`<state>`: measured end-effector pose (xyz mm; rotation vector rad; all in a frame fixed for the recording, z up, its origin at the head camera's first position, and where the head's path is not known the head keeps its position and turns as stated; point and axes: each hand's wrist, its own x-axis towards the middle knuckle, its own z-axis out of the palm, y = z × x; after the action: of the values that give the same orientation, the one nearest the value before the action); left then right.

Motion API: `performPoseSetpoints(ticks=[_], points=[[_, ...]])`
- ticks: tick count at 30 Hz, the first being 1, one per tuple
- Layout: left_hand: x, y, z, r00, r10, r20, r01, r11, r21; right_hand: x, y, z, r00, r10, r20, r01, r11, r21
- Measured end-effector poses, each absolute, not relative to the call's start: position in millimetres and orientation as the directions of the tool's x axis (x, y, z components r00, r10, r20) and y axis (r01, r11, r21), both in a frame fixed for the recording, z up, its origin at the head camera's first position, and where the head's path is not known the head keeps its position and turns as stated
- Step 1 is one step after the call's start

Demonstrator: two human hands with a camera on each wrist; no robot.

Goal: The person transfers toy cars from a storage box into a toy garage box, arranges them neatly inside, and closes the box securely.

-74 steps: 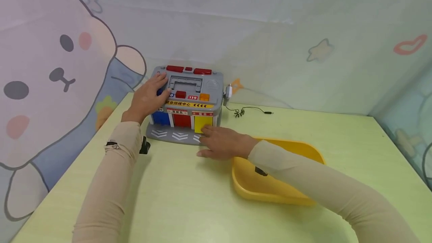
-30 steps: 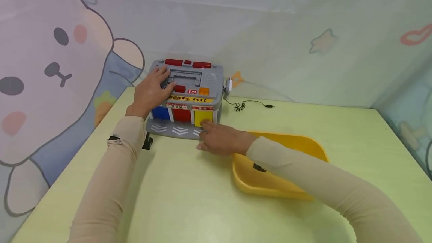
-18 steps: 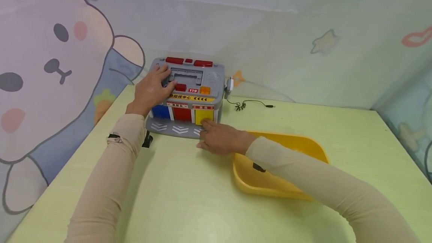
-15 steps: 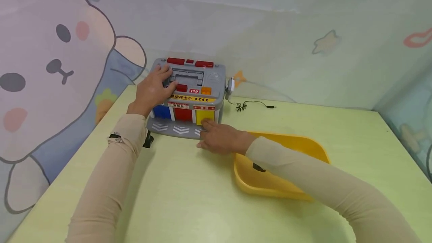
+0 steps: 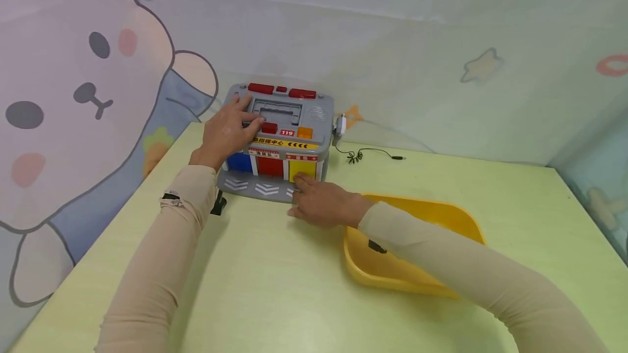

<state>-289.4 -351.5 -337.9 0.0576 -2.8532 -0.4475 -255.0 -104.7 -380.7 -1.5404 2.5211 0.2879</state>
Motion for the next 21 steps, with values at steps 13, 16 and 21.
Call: performPoseSetpoints(ticks=[13,16,21], points=[[-287.6,-352.5,-338.9,-0.964,-0.073,0.257,0.011,0.95,0.312,-257.9,-102.6,-381.1,-0.447,-0.864,-0.234,-0.894,0.439,0.085],[-287.1,-352.8,-338.6,-0.962,-0.07,0.263,0.016,0.95,0.311,-257.2,-103.4,-381.0,-0.453,-0.86,-0.236,-0.891,0.441,0.105],[-287.2,-352.6,-338.4,-0.964,-0.062,0.259,0.021,0.952,0.306,-255.9,-105.0,-383.0,-0.481,-0.843,-0.242,-0.877,0.456,0.152]])
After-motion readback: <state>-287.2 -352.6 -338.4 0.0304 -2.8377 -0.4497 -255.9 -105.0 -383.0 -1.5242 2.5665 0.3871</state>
